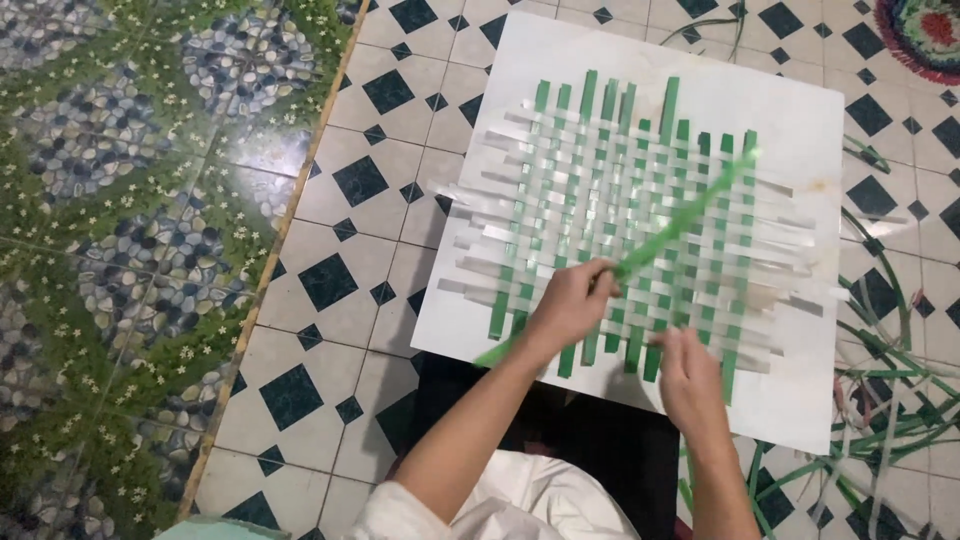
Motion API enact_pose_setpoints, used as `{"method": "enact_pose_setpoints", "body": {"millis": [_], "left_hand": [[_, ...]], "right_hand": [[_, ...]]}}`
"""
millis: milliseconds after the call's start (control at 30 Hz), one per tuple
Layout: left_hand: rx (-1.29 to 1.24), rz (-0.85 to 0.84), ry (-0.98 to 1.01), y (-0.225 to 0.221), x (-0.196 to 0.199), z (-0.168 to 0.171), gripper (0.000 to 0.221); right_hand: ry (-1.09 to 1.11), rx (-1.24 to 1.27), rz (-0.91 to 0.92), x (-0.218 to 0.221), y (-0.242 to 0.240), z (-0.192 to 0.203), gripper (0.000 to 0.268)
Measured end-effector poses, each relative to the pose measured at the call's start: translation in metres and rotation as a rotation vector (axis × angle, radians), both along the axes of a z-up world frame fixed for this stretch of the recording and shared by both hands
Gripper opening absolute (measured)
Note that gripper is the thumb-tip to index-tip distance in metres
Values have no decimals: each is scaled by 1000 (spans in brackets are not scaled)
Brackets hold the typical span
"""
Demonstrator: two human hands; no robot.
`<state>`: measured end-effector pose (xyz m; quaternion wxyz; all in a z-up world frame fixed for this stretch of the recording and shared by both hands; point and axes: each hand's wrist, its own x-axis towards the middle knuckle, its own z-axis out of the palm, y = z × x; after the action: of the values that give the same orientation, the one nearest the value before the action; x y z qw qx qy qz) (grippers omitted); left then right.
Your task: Manual weaving of green and white plastic strips on a board to create a woven sheet.
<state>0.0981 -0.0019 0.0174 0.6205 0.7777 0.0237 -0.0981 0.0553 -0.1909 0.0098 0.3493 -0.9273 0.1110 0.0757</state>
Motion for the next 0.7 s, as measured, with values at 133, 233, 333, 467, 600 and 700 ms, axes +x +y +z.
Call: {"method": "enact_pose_setpoints", "body": {"millis": [133,233,333,467,600,700], "left_hand": [[-149,2,-14,-7,15,-9,30],[-325,48,58,-8,9,-9,31],[-413,59,71,-7,17,-5,32],[-537,81,20,-6,42,-37,36],[-550,74,8,-4,65,-72,45],[-528,43,-23,-1,73,-86,40]], "right_hand": [[5,100,140,32,8,-2,42],[-60,99,127,37,25,11,35],[-97,148,115,37,41,22,30],[-162,268,88,58,35,24,29],[-137,356,89,78,28,18,29],[-47,399,103,90,28,16,29]]}}
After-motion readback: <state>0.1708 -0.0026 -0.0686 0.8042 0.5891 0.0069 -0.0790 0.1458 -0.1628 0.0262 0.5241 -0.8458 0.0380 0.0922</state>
